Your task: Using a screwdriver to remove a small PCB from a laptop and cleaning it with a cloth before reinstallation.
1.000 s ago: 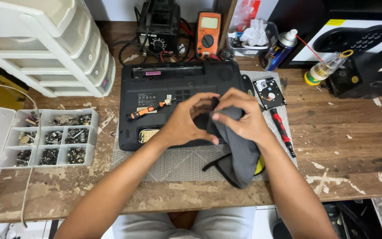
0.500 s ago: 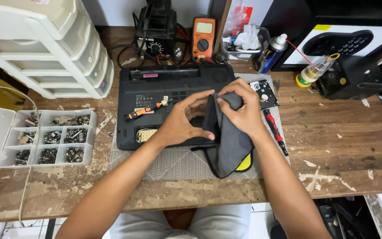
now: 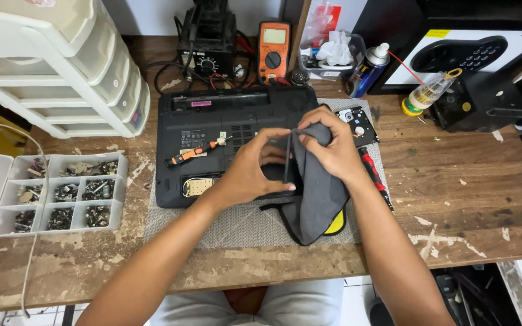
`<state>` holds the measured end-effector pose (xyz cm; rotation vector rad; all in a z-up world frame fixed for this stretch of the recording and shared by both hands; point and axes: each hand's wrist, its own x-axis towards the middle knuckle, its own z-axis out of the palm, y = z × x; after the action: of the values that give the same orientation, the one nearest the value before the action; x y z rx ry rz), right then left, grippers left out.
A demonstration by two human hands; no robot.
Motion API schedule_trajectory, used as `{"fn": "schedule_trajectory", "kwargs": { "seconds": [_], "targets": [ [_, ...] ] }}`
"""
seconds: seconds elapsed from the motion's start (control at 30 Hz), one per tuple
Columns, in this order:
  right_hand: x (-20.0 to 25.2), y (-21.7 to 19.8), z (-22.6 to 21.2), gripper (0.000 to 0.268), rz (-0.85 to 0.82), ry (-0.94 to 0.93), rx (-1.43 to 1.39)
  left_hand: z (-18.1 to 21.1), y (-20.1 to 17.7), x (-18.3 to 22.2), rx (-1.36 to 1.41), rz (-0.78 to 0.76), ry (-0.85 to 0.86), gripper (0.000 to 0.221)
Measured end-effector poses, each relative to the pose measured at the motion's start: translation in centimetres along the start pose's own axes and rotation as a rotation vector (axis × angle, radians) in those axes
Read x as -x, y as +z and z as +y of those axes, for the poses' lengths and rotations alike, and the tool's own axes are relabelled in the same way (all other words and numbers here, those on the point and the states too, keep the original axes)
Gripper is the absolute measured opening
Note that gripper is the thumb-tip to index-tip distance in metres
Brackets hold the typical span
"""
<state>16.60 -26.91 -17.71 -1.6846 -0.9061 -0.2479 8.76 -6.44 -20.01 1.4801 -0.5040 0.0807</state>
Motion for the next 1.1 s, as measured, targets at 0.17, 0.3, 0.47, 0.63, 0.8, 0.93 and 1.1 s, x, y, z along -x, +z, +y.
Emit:
{"fn": "schedule_trajectory", "kwargs": {
  "seconds": [0.17,0.3,0.47,0.63,0.8,0.93,1.1],
  "targets": [
    [0.2,0.2,-0.4,0.012,-0.028,0.057,-0.073,-0.3,-0.2,0.0,-0.053,0.000,-0.006,0.096],
    [0.0,0.4,-1.2,0.012,-0.045,0.053,-0.084,0.8,-0.4,-0.3,-0.099,-0.013,0.031,0.090],
    [-0.1,0.4,-1.8,0.010,-0.090,0.016,-0.093,0.6,-0.3,-0.3,-0.062,0.012,0.034,0.097],
    [-0.1,0.5,-2.3,0.008,-0.288,0.011,-0.223,0.2,-0.6,-0.5,0.069,0.083,-0.010,0.100],
    [0.2,-0.3,-1.4,0.009,-0.210,-0.007,-0.230,0.3,-0.5,-0.4,0.017,0.076,-0.014,0.099],
    [0.4,-0.2,-1.1,0.013,-0.186,-0.019,-0.248,0.7,-0.6,-0.4,-0.046,0.051,0.012,0.096],
    [0.2,-0.4,-1.6,0.015,-0.299,-0.010,-0.276,0.6,-0.8,-0.4,-0.073,0.026,0.051,0.097]
  ]
}}
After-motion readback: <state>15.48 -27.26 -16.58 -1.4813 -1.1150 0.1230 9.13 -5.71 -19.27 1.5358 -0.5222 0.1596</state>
